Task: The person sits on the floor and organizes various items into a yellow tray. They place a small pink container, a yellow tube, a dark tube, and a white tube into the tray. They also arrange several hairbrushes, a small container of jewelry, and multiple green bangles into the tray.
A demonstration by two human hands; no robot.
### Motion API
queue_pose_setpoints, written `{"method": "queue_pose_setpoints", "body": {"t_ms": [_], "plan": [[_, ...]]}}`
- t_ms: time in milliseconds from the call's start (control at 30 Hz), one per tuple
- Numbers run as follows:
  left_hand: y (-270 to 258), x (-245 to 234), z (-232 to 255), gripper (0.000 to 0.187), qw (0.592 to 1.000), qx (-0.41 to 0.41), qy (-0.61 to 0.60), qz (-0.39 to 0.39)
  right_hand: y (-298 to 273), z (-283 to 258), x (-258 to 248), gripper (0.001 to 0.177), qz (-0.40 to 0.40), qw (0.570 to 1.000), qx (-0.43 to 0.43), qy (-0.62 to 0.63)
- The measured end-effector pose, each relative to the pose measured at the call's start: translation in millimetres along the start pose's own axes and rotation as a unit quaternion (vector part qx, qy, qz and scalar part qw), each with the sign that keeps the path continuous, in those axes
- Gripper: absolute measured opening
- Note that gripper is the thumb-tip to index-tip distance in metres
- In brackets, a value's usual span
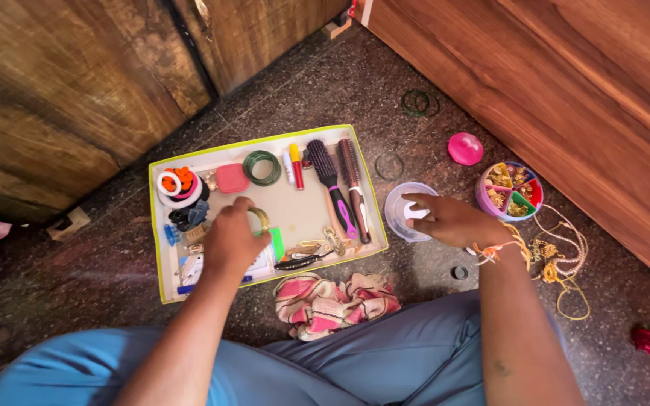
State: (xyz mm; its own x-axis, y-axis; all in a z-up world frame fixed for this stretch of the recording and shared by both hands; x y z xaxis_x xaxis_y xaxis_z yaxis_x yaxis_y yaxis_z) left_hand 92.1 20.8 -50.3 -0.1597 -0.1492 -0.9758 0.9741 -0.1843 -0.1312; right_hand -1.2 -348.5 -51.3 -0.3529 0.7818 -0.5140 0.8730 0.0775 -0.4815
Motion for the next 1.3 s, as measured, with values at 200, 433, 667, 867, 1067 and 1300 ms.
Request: {"method": "queue_pose_setpoints", "body": {"t_ms": [200,433,667,867,1067,1300], "plan": [[20,1,-2,0.065,0.997,-0.041,0.067,-0.004,-2,11,-16,0.070,0.055,0.998,0.035,-0.010],[39,25,-4,0.053,0.990,-0.052,0.112,-0.060,10,12,-14,0.071,0.036,0.999,0.013,0.018],[45,33,-8,0.057,0.994,-0.052,0.098,-0.018,14,4,-14,0.074,0.037,0.998,0.039,0.013],[44,31,-8,0.060,0.993,-0.059,0.098,-0.028,11,-1,-14,0.073,0.037,0.999,0.034,0.004],[42,29,-7,0.064,0.994,-0.059,0.087,-0.037,10,4,-15,0.074,0.034,0.999,0.030,0.022],[43,31,-11,0.058,0.997,-0.050,0.064,-0.013,14,11,-19,0.069,0.052,0.999,0.008,0.014]]}}
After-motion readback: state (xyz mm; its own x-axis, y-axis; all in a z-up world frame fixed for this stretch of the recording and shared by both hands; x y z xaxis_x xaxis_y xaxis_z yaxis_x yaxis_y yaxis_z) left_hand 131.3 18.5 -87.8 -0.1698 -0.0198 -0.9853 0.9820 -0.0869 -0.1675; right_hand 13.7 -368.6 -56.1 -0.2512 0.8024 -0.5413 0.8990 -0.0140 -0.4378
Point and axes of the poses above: each hand's wrist, its own y-axis towards the middle knuckle, its own x-axis out of the palm, z = x × y, the point moved 6 cm from there along y, towards the middle knuckle, and after that the axes turned 14 degrees about y, right-handed, at the moved point
